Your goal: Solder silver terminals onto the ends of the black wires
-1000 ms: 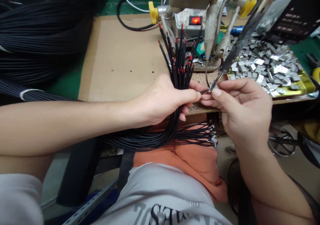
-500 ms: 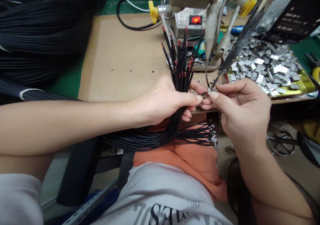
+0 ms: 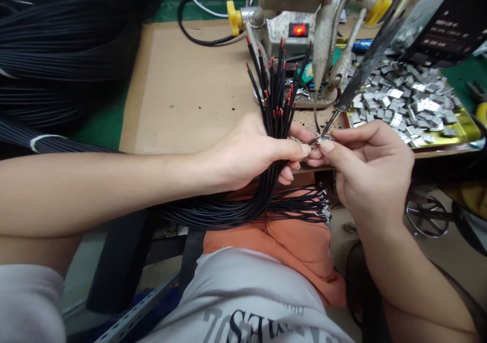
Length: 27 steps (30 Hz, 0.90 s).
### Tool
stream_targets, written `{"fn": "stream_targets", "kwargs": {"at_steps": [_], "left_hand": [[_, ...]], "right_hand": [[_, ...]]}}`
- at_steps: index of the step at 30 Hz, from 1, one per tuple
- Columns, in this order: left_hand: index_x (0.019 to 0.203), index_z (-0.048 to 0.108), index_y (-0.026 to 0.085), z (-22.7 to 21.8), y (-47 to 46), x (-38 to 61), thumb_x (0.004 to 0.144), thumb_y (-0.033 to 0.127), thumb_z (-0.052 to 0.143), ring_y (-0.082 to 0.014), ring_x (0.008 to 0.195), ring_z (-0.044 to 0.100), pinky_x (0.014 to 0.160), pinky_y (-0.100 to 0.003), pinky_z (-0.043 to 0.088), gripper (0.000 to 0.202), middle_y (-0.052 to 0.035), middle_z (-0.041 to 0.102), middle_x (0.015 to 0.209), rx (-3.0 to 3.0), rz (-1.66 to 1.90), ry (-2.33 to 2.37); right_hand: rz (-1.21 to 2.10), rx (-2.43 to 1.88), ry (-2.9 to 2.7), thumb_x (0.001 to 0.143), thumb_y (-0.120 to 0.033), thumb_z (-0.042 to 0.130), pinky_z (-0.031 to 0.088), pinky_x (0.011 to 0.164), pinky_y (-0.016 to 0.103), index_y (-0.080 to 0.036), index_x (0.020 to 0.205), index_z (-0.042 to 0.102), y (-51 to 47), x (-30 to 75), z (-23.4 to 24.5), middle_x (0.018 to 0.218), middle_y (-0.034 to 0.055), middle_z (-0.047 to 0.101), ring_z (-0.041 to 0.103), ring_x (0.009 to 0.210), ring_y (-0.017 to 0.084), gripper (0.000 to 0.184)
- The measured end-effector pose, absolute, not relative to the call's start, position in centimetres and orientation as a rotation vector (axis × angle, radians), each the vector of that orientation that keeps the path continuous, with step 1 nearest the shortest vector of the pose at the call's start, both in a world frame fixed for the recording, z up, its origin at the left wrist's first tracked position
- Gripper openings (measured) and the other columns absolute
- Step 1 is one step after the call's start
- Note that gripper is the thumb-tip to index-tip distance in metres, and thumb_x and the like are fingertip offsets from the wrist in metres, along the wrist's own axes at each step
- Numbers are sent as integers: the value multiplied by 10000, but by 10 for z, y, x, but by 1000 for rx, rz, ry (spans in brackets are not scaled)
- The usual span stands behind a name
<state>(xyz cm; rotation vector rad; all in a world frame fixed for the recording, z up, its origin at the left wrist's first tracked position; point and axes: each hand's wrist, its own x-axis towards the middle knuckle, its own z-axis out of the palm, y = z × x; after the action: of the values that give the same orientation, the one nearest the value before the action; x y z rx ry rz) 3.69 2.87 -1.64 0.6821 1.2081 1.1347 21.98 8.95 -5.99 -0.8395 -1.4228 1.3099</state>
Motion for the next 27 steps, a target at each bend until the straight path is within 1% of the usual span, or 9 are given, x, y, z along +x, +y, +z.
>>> {"fn": "stream_targets", "kwargs": {"at_steps": [5, 14, 19, 22, 27], "left_hand": [[964, 796, 126, -18, 29, 37, 863, 11, 784, -113, 489, 656, 494, -219, 620, 153, 11, 702, 602, 678, 1142, 1193], [961, 805, 134, -19, 28, 37, 875, 16, 787, -107, 506, 663, 506, -219, 622, 147, 16, 705, 611, 672, 1146, 1179], [958, 806, 132, -18, 27, 37, 866, 16, 777, -107, 488, 659, 498, -219, 617, 151, 13, 708, 606, 650, 1138, 1194], [955, 808, 133, -17, 27, 38, 862, 19, 773, -108, 488, 662, 500, -220, 618, 152, 16, 710, 604, 656, 1127, 1211], [935, 811, 150, -15, 26, 38, 835, 17, 782, -110, 484, 681, 501, -213, 602, 169, 30, 733, 619, 688, 1108, 1206]], "right_hand": [[1319, -831, -1428, 876, -172, 970, 759, 699, 307, -246, 928, 745, 89, 221, -60, 772, -34, 809, 842, 672, 180, 242], [1294, -810, -1430, 885, -139, 955, 756, 697, 315, -266, 906, 757, 88, 220, -58, 775, -27, 801, 836, 673, 179, 236], [1259, -835, -1454, 877, -79, 923, 750, 648, 311, -266, 888, 767, 87, 219, -56, 770, -24, 797, 813, 624, 173, 243], [1230, -825, -1471, 882, -78, 910, 733, 613, 308, -270, 888, 766, 87, 219, -57, 792, -24, 795, 788, 590, 161, 240], [1216, -834, -1526, 884, -93, 909, 734, 673, 312, -259, 901, 747, 86, 223, -55, 782, -31, 782, 791, 616, 161, 232]]}}
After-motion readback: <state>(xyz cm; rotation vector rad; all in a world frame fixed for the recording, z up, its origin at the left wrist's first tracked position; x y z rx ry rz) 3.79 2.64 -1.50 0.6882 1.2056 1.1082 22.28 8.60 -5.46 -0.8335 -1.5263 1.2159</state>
